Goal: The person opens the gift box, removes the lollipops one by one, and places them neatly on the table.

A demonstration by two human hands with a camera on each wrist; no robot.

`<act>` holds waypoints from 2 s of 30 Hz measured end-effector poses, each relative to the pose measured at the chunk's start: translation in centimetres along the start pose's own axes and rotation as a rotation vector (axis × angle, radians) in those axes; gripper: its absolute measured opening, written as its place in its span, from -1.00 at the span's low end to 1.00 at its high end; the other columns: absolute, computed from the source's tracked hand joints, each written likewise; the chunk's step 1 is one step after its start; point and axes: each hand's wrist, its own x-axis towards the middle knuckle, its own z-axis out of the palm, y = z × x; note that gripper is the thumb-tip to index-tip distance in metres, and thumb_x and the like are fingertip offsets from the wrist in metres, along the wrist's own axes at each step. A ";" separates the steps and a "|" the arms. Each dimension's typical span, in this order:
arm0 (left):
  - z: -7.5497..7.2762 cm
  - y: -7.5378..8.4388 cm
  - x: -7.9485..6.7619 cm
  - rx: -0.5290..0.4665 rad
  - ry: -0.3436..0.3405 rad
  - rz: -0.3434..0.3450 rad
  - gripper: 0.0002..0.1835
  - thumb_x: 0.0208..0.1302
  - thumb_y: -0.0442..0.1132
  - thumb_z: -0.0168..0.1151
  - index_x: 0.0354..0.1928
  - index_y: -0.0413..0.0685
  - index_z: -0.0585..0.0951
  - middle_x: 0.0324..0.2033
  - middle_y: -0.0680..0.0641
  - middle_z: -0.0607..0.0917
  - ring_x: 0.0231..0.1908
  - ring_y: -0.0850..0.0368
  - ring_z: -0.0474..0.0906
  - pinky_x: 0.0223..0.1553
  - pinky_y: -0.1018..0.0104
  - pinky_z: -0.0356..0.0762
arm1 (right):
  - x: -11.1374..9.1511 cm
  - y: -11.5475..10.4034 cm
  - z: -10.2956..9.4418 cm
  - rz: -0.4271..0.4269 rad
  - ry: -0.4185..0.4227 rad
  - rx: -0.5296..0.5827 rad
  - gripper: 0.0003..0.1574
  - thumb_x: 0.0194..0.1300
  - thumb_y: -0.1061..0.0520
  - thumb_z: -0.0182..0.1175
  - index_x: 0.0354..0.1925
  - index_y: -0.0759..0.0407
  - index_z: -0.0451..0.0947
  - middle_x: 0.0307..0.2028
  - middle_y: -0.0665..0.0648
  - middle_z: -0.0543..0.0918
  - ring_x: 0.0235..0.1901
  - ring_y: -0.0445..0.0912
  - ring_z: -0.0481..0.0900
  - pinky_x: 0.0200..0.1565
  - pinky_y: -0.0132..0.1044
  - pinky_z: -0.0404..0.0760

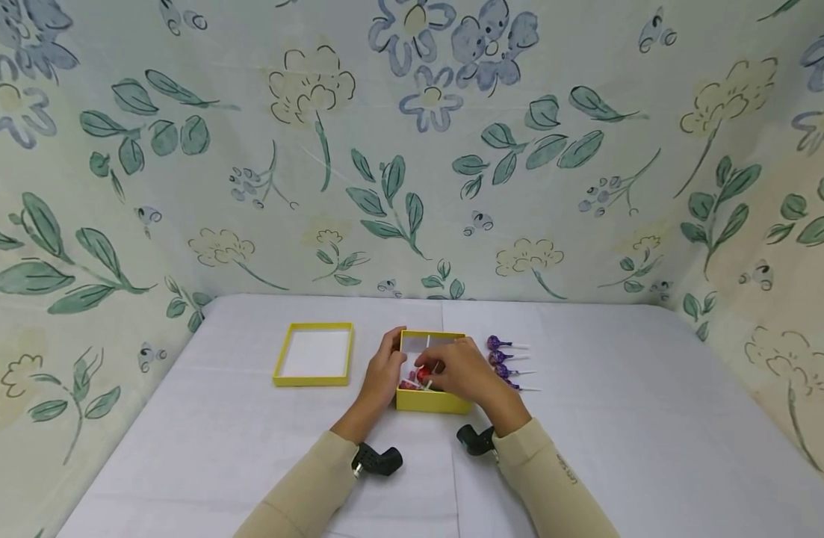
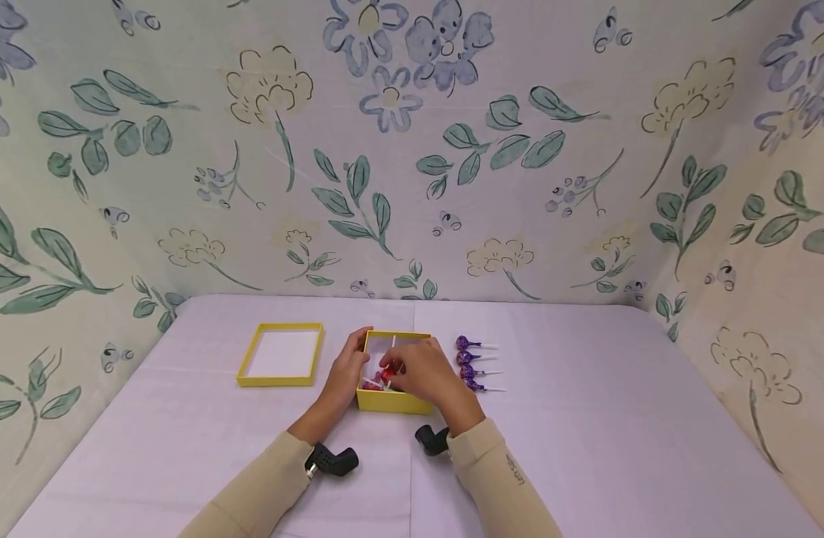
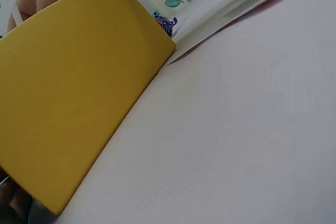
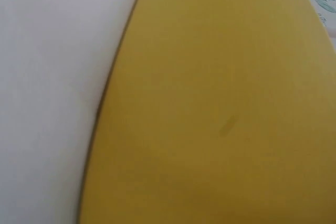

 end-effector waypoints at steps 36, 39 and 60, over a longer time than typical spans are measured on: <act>-0.2 0.2 -0.1 -0.009 0.009 -0.019 -0.46 0.37 -0.28 -0.20 0.39 0.03 0.26 0.38 -0.11 0.31 0.38 -0.01 0.18 0.36 0.00 0.11 | -1.4 -0.2 -2.4 0.003 0.142 0.149 -0.69 0.19 0.18 0.34 -0.05 0.01 0.65 -0.17 -0.06 0.64 -0.15 -0.10 0.57 -0.01 -0.14 0.61; -0.2 0.2 0.0 -0.003 0.011 -0.026 -0.47 0.37 -0.28 -0.20 0.38 0.05 0.27 0.38 -0.09 0.32 0.38 0.03 0.19 0.37 0.03 0.11 | -1.4 -0.2 -2.7 -0.009 0.165 0.146 -0.67 0.18 0.20 0.34 -0.04 0.02 0.64 -0.17 -0.05 0.64 -0.15 -0.11 0.58 -0.01 -0.15 0.61; 0.3 0.6 0.2 -0.034 -0.004 -0.003 -0.45 0.37 -0.27 -0.20 0.41 0.01 0.24 0.37 -0.05 0.33 0.35 0.05 0.23 0.37 0.06 0.13 | -3.6 2.0 -5.1 0.036 0.236 0.176 -0.63 0.23 0.24 0.28 0.03 0.05 0.64 -0.17 0.02 0.58 -0.17 -0.09 0.60 -0.08 -0.19 0.64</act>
